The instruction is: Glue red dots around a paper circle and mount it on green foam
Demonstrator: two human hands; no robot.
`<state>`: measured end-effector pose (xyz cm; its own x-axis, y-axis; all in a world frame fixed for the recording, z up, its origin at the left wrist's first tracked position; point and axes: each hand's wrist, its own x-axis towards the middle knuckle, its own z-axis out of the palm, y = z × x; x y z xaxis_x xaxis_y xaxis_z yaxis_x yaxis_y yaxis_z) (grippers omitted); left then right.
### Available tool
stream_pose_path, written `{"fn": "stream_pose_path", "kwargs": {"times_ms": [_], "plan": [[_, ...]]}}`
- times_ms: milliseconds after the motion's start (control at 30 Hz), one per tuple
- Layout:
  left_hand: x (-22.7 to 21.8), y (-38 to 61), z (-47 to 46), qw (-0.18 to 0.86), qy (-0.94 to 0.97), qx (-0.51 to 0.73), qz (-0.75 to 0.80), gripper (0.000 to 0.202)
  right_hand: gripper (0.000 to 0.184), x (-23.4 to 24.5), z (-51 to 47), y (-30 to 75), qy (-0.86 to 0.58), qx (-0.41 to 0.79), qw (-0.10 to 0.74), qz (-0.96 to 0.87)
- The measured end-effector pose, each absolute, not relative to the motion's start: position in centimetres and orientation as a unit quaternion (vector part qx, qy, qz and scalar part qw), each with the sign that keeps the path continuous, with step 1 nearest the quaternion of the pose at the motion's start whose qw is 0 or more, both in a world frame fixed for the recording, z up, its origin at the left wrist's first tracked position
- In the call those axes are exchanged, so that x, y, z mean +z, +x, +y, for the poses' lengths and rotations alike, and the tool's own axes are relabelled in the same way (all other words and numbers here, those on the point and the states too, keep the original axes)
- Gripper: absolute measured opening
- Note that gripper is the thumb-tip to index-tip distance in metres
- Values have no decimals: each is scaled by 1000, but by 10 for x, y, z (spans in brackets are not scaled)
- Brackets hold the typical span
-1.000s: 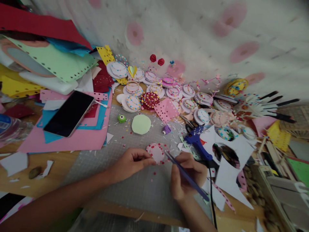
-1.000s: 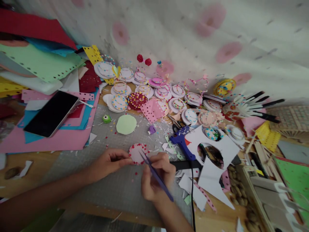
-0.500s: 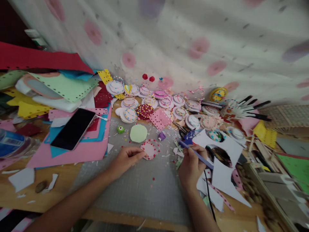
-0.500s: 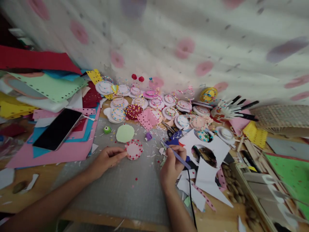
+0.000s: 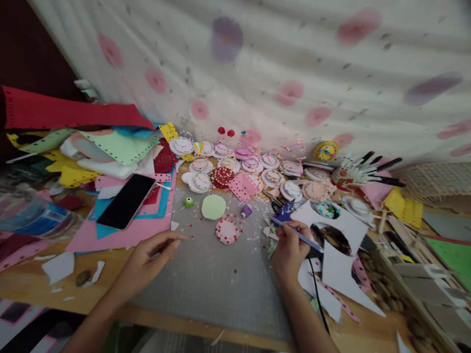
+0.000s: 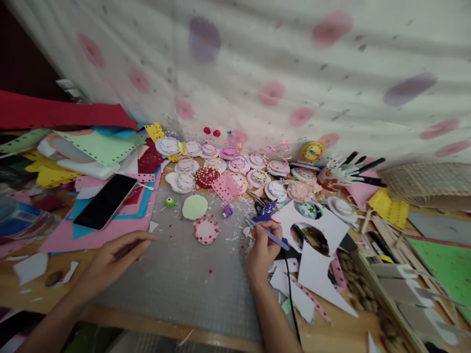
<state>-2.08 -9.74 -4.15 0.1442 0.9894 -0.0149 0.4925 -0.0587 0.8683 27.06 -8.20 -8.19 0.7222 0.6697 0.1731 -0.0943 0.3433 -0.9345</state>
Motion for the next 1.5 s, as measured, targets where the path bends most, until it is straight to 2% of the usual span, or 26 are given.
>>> {"fn": "stream_pose_path", "kwargs": {"times_ms": [167,333,500,633,833,967,1033,1133,1267,1500], "plan": [[-44,-40,-116,272,693,319,586,20,14,-82,-82,269,-500,262,777,-277],[-54,-34,-109,204,760,263,559,26,11,-86,-86,269,-489,244,773,-323],[-69,-16,-104,153,830,174,507,36,17,-85,-96,265,-457,174,757,-433],[-74,-7,-113,141,849,145,488,38,21,-81,-107,253,-401,147,708,-562],[-83,2,-131,232,824,198,478,38,26,-79,-119,228,-283,124,512,-802],[-91,5,-131,302,729,307,533,14,22,-83,-119,217,-253,122,429,-858],[-91,4,-130,329,686,335,556,11,20,-87,-118,216,-260,131,413,-863],[-86,3,-130,375,624,365,580,12,19,-92,-119,216,-285,149,412,-853],[-77,8,-130,485,489,401,605,17,19,-93,-122,218,-325,196,466,-799],[-71,27,-131,663,268,440,543,27,15,-86,-127,221,-360,377,550,-653]]}}
